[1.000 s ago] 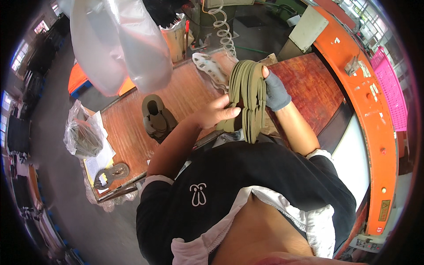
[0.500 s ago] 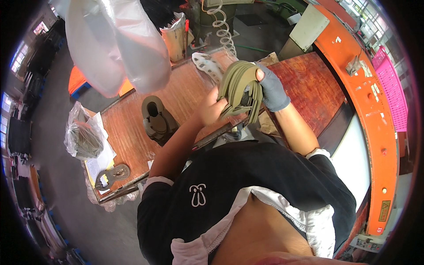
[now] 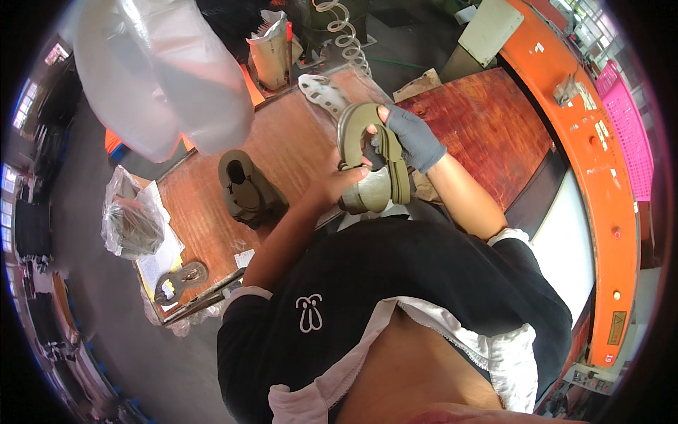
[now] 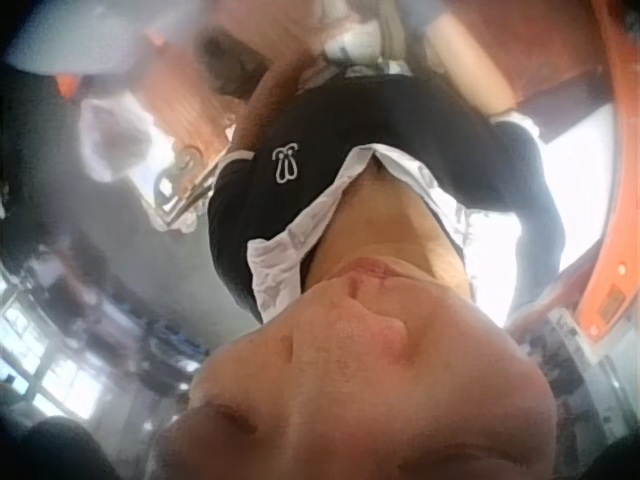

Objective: The person removes olive-green cutouts from a machine, stacks them on a nearby pallet, then gathers the cutouts and places them into a plastic bag. The person handles the cutouts one by one and folds the bag after filling it.

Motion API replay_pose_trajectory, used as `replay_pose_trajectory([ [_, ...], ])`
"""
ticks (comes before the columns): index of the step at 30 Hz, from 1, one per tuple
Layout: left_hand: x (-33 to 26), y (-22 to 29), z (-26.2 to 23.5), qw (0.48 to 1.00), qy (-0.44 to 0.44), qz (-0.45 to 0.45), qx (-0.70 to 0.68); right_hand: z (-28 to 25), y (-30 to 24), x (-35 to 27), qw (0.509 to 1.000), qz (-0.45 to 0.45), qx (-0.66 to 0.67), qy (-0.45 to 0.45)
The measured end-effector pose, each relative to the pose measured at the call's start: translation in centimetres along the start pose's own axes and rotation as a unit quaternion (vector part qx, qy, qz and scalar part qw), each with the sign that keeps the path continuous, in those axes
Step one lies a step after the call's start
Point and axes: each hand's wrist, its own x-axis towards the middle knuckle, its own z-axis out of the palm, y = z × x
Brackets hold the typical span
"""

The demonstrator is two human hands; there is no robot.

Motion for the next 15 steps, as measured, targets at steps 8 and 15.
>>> replay_pose_trajectory([
  [8, -2.8, 1.5, -4.2, 0.994, 0.021, -0.029, -0.104, 0.6, 4.0, 0.4, 0.975, 0.068, 0.104, -0.184],
  [15, -6.7, -2.1, -5.7, 0.957, 0.154, -0.133, -0.207, 3.8, 11.4, 0.0, 0.984, 0.11, -0.122, -0.066],
])
